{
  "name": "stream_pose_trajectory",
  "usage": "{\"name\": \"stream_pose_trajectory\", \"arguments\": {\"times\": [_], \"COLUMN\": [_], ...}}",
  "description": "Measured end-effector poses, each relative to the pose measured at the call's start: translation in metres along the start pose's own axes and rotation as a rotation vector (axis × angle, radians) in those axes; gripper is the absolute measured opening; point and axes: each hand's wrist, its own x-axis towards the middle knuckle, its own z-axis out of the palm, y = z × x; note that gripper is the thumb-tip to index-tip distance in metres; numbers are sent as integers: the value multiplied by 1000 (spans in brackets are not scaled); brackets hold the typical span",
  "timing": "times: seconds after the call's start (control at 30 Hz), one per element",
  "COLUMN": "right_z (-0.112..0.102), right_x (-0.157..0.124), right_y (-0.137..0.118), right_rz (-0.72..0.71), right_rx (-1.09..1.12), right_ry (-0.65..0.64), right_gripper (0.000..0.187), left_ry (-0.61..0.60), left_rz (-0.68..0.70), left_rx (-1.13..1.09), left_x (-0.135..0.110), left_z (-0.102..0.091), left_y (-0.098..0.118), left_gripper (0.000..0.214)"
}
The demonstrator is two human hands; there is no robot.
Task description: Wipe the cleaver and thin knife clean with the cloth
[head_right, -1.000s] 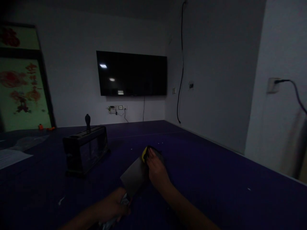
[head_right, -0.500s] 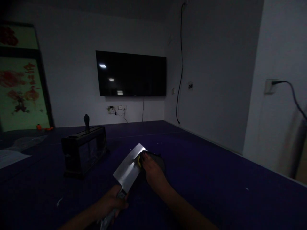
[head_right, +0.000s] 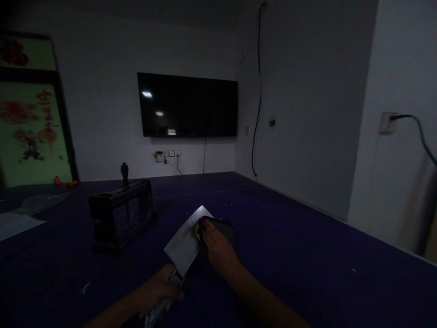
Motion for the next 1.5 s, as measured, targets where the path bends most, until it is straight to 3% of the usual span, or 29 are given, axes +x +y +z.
{"name": "stream_pose_trajectory", "arguments": {"times": [0.17, 0.37, 0.7, 1.0, 1.13, 1.5], "right_z": [-5, -10, -4, -5, -8, -10], "right_x": [4, 10, 6, 5, 6, 7], "right_y": [-3, -6, -9, -10, -10, -15], "right_rz": [-63, -89, -102, -80, -57, -136], "right_rx": [27, 24, 31, 100, 113, 27], "right_ry": [70, 98, -48, -179, -207, -95], "right_gripper": [46, 45, 44, 52, 49, 42], "left_ry": [-91, -113, -44, 61, 55, -24], "left_rz": [39, 44, 52, -10, 41, 36], "left_rx": [91, 81, -72, -113, -147, -69], "left_x": [-2, -1, 4, 11, 12, 6], "left_z": [3, 3, -2, -4, -3, -3], "left_y": [5, 5, -8, -5, -4, -10], "left_gripper": [15, 14, 22, 21, 24, 28]}}
